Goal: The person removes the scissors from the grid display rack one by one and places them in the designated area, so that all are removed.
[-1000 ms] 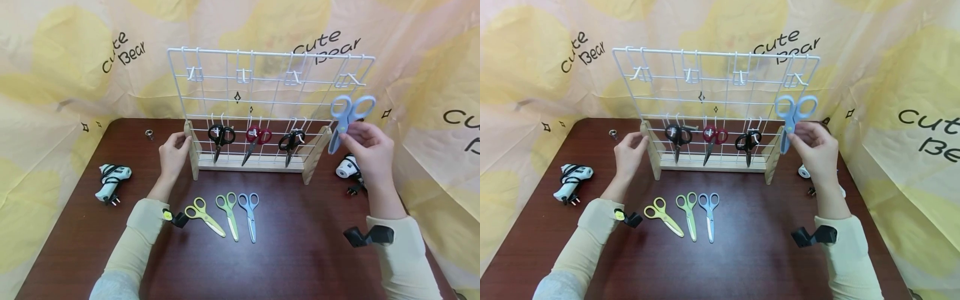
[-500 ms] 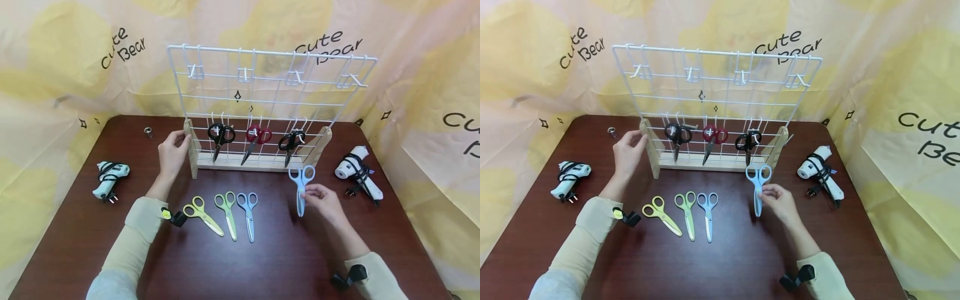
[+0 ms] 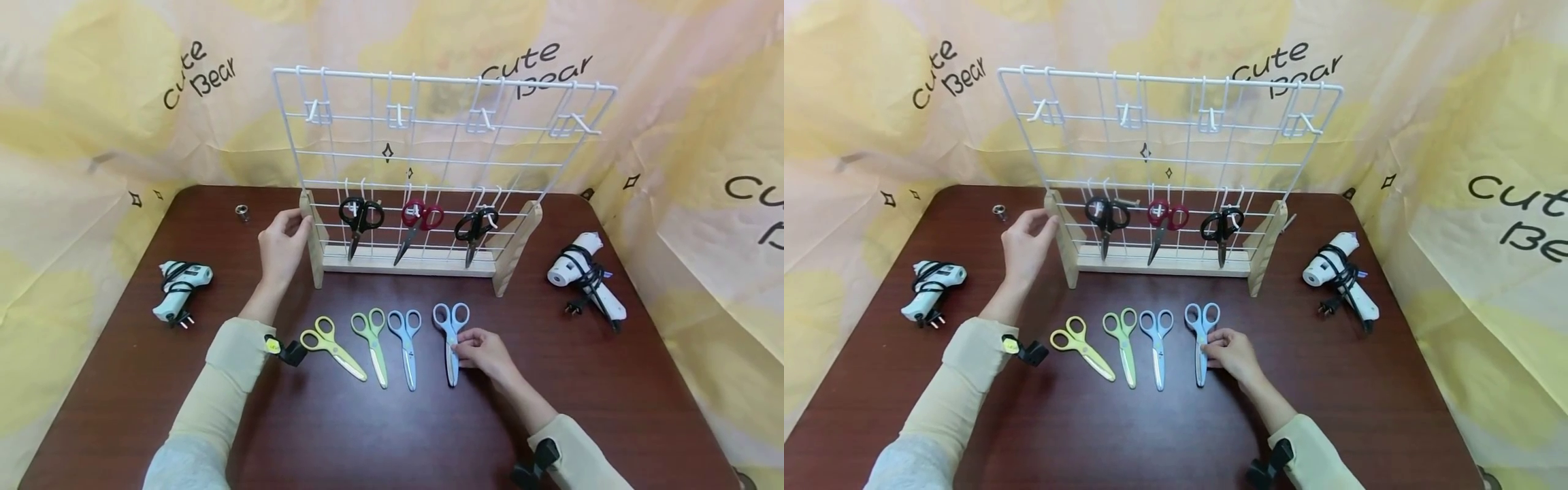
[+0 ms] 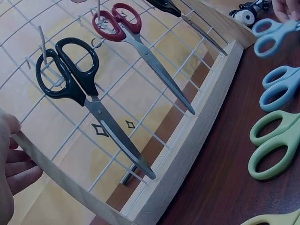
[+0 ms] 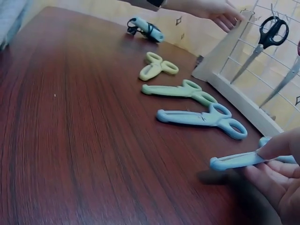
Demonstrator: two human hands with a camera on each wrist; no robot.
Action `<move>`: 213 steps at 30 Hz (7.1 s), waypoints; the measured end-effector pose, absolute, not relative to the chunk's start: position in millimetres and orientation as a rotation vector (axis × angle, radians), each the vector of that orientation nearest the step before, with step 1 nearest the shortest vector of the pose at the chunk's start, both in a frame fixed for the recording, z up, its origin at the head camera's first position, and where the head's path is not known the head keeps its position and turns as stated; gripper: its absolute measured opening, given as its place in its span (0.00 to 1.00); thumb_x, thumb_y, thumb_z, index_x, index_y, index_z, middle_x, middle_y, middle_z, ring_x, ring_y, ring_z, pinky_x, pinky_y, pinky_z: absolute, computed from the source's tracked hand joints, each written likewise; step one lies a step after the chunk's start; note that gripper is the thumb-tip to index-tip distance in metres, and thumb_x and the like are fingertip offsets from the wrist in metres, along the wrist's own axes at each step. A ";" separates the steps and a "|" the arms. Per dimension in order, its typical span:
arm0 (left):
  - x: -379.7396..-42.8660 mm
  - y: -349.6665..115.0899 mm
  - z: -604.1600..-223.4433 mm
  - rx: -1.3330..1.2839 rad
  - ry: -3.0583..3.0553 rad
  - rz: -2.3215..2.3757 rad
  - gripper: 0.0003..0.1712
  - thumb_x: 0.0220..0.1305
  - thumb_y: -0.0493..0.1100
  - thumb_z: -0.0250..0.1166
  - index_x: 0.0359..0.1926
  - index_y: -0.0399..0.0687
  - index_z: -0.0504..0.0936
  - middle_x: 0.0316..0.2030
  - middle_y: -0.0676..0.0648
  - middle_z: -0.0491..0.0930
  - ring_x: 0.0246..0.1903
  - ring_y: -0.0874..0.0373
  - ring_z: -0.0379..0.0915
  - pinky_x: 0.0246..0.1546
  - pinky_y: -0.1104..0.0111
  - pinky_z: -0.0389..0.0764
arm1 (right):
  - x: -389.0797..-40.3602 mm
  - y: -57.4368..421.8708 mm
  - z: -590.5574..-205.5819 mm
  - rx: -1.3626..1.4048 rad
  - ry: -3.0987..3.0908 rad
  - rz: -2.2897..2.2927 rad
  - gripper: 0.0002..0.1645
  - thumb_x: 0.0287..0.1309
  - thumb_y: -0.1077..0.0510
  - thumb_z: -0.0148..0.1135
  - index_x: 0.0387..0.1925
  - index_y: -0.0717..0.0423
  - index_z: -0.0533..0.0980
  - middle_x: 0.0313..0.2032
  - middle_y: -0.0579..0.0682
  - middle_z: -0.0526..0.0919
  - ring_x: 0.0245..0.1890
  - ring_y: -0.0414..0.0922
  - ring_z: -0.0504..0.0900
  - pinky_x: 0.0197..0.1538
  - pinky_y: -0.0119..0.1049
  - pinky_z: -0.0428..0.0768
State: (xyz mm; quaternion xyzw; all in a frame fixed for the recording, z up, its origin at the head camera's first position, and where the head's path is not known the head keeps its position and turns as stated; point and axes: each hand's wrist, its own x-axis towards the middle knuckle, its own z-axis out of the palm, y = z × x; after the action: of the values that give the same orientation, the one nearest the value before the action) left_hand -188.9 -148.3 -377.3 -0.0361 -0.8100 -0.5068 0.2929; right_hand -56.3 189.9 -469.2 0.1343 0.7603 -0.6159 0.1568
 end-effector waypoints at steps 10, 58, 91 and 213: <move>-188.9 -148.1 -378.1 -0.095 -2.154 -1.355 0.15 0.52 0.44 0.60 0.36 0.37 0.78 0.32 0.41 0.80 0.33 0.57 0.77 0.34 0.72 0.77 | -59.7 186.3 -491.7 0.414 2.336 -1.646 0.13 0.39 0.60 0.62 0.27 0.66 0.73 0.19 0.51 0.77 0.18 0.42 0.78 0.22 0.34 0.78; -192.1 -146.7 -378.6 -0.080 -2.161 -1.358 0.15 0.52 0.44 0.60 0.36 0.37 0.78 0.32 0.41 0.80 0.33 0.57 0.77 0.34 0.71 0.77 | -159.9 74.4 -391.4 -0.276 2.442 -1.724 0.17 0.51 0.58 0.56 0.45 0.56 0.73 0.41 0.50 0.78 0.39 0.42 0.77 0.40 0.32 0.76; -190.4 -146.7 -379.5 -0.053 -2.168 -1.328 0.15 0.52 0.45 0.60 0.36 0.38 0.78 0.32 0.43 0.80 0.33 0.58 0.77 0.34 0.71 0.77 | -179.3 35.7 -392.7 -0.115 2.406 -1.948 0.10 0.47 0.60 0.60 0.33 0.62 0.73 0.32 0.56 0.80 0.29 0.46 0.80 0.34 0.31 0.77; -191.8 -146.6 -386.2 -0.081 -2.152 -1.313 0.14 0.52 0.44 0.59 0.36 0.38 0.78 0.32 0.43 0.80 0.32 0.59 0.77 0.32 0.73 0.77 | -178.6 106.2 -401.3 0.150 2.400 -2.189 0.15 0.48 0.58 0.59 0.39 0.61 0.73 0.38 0.54 0.78 0.36 0.40 0.75 0.41 0.31 0.74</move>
State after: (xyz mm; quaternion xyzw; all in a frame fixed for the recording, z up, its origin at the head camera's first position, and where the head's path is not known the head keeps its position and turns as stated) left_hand -191.8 -146.6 -386.2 -0.0305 -0.8126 -0.4959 0.3048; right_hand -178.6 106.2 -401.3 0.0459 0.7369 -0.6721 -0.0553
